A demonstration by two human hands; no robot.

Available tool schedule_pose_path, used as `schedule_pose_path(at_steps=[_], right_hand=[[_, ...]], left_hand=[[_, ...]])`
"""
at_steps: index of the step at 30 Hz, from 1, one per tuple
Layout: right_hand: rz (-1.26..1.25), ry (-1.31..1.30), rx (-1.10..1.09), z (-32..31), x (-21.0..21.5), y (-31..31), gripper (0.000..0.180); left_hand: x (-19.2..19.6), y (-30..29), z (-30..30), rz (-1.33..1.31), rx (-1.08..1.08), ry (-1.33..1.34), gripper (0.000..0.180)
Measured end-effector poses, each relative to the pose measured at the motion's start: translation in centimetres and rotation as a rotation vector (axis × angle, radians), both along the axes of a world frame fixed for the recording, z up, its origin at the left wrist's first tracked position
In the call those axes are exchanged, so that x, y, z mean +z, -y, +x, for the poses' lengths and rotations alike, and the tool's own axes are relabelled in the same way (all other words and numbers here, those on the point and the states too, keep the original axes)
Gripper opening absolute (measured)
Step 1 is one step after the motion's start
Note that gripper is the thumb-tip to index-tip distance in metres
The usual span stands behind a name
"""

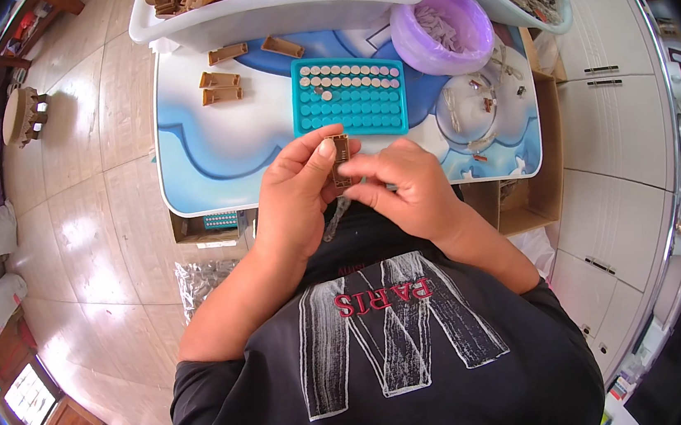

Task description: The person assembles small wooden rectangular frames by inserting metal pins and white circular discs. They pick up a wooden frame, insert a pin, and then place a white disc into the frame, repeating this process for multiple units. The assembled parts are placed into a teal tray with circular indentations.

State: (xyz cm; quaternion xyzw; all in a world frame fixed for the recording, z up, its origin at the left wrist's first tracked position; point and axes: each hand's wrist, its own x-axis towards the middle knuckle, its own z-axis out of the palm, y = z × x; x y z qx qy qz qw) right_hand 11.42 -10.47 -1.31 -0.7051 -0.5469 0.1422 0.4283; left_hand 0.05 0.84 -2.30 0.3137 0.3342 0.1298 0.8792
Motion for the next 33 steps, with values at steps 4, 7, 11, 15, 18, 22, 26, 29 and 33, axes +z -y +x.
schedule_pose_path(at_steps=[4, 7, 11, 15, 18, 22, 26, 29, 33], right_hand=[[0.056, 0.292, -0.168, 1.7, -1.6, -0.7, 0.021], [-0.041, 0.523, -0.166, 2.6, -2.4, -1.2, 0.024], [-0.014, 0.619, -0.139, 2.9, -3.2, -1.2, 0.019], [-0.019, 0.621, -0.105, 2.6, -3.1, -0.4, 0.017], [-0.023, 0.571, -0.088, 2.2, -2.1, 0.2, 0.017], [0.075, 0.523, -0.138, 2.8, -2.1, -1.0, 0.017], [0.134, 0.554, -0.181, 2.9, -2.3, -4.0, 0.017], [0.124, 0.574, -0.176, 2.8, -2.6, -5.1, 0.016], [0.140, 0.538, -0.147, 2.8, -3.0, -5.1, 0.015]], left_hand=[[-0.5, -0.7, -0.4, 0.028, 0.039, 0.018, 0.026], [-0.8, -1.0, -0.8, 0.043, 0.053, -0.027, 0.027], [-0.9, -1.1, -1.0, 0.034, 0.047, -0.006, 0.027], [-1.0, -1.1, -0.9, 0.030, 0.035, 0.018, 0.026], [-1.4, -1.0, -0.8, 0.016, 0.023, 0.023, 0.026], [-1.4, -0.9, -0.8, 0.018, 0.026, 0.004, 0.026], [-1.2, -1.0, -0.8, 0.007, 0.044, 0.011, 0.026], [-1.1, -1.1, -0.8, -0.008, 0.070, 0.002, 0.027], [-1.3, -1.4, -0.6, -0.022, 0.075, -0.009, 0.026]])
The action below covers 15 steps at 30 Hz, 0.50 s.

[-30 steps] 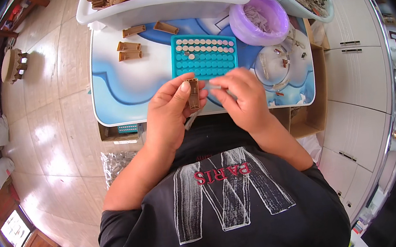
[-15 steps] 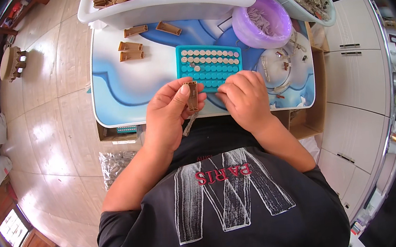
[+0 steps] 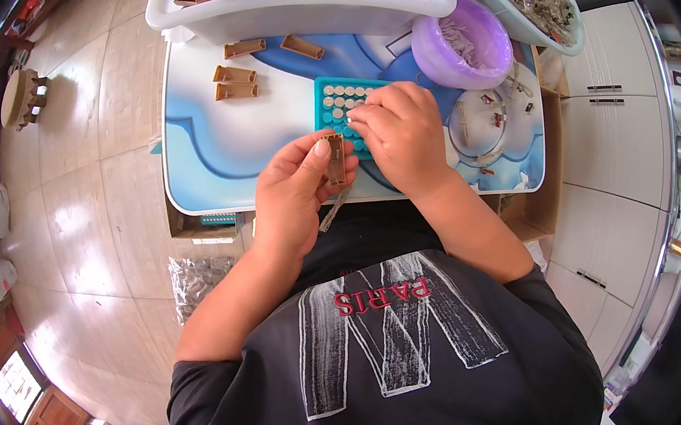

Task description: The person assembles small wooden rectangular frames by inserting metal pins and white circular discs. They pick up a wooden frame, insert a pin, and then place a white disc into the frame, repeating this process for multiple units. The assembled parts are placed into a teal tray with circular indentations.

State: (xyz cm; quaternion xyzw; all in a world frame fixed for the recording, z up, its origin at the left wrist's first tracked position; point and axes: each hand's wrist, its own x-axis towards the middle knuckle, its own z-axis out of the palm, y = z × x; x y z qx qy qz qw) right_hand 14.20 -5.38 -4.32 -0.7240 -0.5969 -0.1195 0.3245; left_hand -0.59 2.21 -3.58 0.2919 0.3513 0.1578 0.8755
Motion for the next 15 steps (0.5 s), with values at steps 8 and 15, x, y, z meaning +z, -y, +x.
schedule_pose_path(at_steps=[8, 15], right_hand=[[0.023, -0.213, 0.100, -1.5, 2.4, 0.8, 0.014], [0.059, -0.196, 0.124, -1.2, 1.6, 0.6, 0.013]], left_hand=[[-0.7, -0.2, 0.1, 0.000, -0.010, 0.018, 0.023], [-0.7, -0.2, 0.1, 0.000, -0.005, 0.019, 0.024]])
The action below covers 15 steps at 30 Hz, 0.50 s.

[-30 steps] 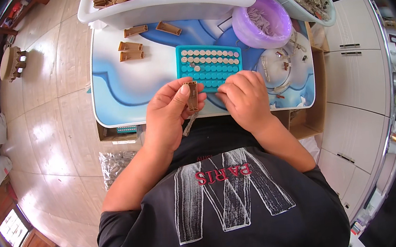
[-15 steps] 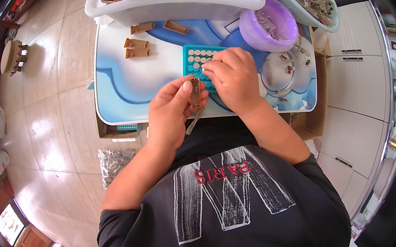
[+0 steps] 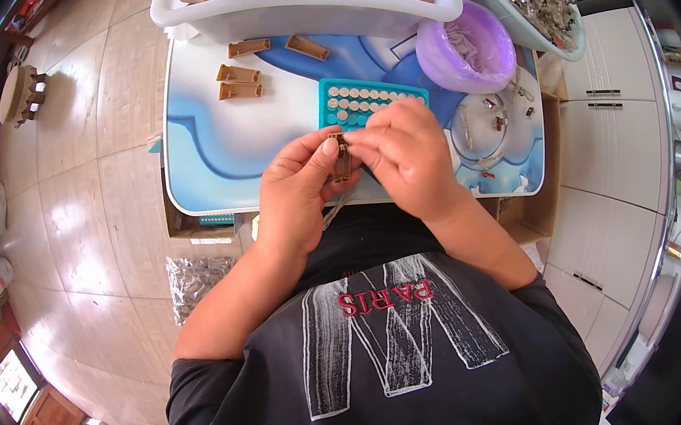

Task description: The person assembles small wooden rectangular frames by inserting metal pins and white circular discs. They pick up a wooden frame, insert a pin, and then place a white disc into the frame, repeating this process for multiple units. The assembled parts are placed into a teal tray with circular indentations.

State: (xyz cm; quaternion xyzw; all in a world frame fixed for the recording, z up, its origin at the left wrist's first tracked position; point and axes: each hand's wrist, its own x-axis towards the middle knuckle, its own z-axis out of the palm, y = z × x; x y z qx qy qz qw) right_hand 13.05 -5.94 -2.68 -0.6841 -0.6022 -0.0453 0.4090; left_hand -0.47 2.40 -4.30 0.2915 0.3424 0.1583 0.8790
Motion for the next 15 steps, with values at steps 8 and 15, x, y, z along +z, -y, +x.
schedule_pose_path(at_steps=[8, 15], right_hand=[[-0.099, 0.204, -0.060, 1.4, -1.1, -2.1, 0.013], [-0.015, -0.010, -0.021, 0.9, -0.1, -1.1, 0.014]], left_hand=[[0.7, -0.2, 0.0, -0.027, 0.011, -0.014, 0.027], [0.4, -0.2, 0.0, -0.045, 0.011, -0.004, 0.026]])
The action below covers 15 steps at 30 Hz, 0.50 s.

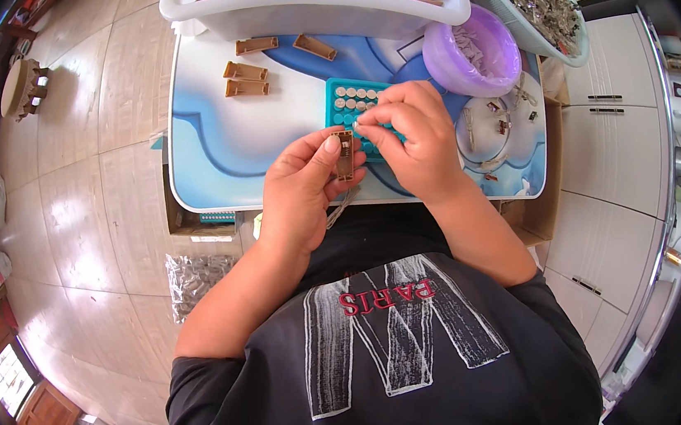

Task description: The person assembles small wooden rectangular frames by inserting metal pins and white circular discs. They pick up a wooden frame, insert a pin, and then place a white disc into the frame, repeating this process for multiple units. The assembled parts are placed into a teal tray with circular indentations.

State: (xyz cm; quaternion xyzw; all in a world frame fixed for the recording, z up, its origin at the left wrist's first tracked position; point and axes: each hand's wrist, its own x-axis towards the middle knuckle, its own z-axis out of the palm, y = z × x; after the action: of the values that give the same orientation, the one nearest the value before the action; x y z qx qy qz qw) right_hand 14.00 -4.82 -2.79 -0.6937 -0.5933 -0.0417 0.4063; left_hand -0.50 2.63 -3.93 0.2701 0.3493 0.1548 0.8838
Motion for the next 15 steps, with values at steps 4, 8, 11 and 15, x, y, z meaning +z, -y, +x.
schedule_pose_path(at_steps=[4, 8, 11, 15], right_hand=[[-0.004, -0.023, 0.039, -0.8, 0.4, 0.5, 0.014], [0.012, 0.018, 0.048, -1.0, 0.0, 0.6, 0.014], [0.007, -0.024, 0.061, -0.9, 0.0, 0.7, 0.014], [0.000, -0.002, -0.075, 0.8, -0.3, 0.5, 0.013]], left_hand=[[-0.3, 0.0, 0.1, 0.008, -0.016, 0.015, 0.024], [-0.7, 0.1, 0.0, 0.023, -0.020, 0.026, 0.023], [-0.9, 0.1, 0.0, 0.027, -0.020, 0.030, 0.023], [0.0, 0.1, 0.2, 0.020, -0.021, -0.002, 0.024]])
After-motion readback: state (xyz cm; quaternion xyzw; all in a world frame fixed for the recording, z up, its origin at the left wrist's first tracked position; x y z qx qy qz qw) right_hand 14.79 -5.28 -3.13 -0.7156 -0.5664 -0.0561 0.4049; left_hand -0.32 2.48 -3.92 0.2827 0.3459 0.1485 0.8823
